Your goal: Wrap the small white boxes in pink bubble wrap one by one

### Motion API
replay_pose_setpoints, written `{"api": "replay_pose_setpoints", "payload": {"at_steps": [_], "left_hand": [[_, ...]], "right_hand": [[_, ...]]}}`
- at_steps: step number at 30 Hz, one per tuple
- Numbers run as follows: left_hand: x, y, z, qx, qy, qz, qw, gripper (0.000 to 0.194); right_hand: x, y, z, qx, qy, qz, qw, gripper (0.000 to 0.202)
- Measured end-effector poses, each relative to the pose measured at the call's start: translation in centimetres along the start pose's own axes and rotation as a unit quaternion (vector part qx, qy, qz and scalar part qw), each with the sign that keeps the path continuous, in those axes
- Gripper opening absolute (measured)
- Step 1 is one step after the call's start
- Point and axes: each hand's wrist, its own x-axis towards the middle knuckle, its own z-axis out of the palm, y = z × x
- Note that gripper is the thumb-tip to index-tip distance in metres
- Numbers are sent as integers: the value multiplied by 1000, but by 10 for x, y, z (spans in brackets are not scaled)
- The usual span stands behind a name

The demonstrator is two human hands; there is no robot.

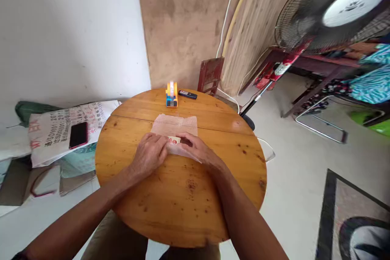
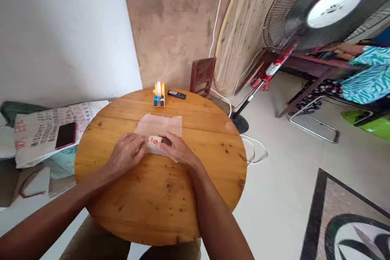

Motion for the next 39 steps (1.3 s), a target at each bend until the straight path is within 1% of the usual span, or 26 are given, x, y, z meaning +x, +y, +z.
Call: {"api": "replay_pose_setpoints", "payload": {"at_steps": [2,4,6,8,10,13,15,18,22,24,28,32,35,39], "left_hand": [[5,-3,6,-8,1,-11,1000,21],[8,-6,10,-23,0,-21,1000,24],[10,-8,12,-47,-2,-30,998,26],[11,-9,12,-70,-4,-37,997,25],[13,-11,11,-89,-7,-47,995,18],[17,-14,9,-129,-21,-69,989,4],[21,-15,9,-172,-30,-84,981,7],[24,-15,10,-242,-37,-120,962,10],[22,-12,16,-317,-59,-193,927,13],[20,-11,20,-337,-56,-211,916,13],[17,-12,22,-353,-39,-199,914,14],[17,-12,19,-384,-47,-187,903,15],[17,-13,16,-411,-55,-184,891,15],[17,-15,15,-425,-61,-182,885,17]], "right_hand": [[-3,1,-9,44,26,-18,999,52],[-6,1,-15,81,34,-29,996,53],[-7,0,-18,120,18,-39,992,54],[-6,0,-17,117,9,-23,993,56],[-3,2,-13,85,23,7,996,54],[2,7,-6,75,50,21,996,38],[5,12,-3,99,64,13,993,33],[7,16,-2,122,82,5,989,31],[9,18,-1,144,86,0,986,30],[9,17,0,160,87,4,983,30],[7,13,1,159,99,18,982,31],[1,5,-1,143,86,40,985,34],[-2,1,-2,130,72,44,988,32],[-2,-2,0,102,91,39,990,31]]}}
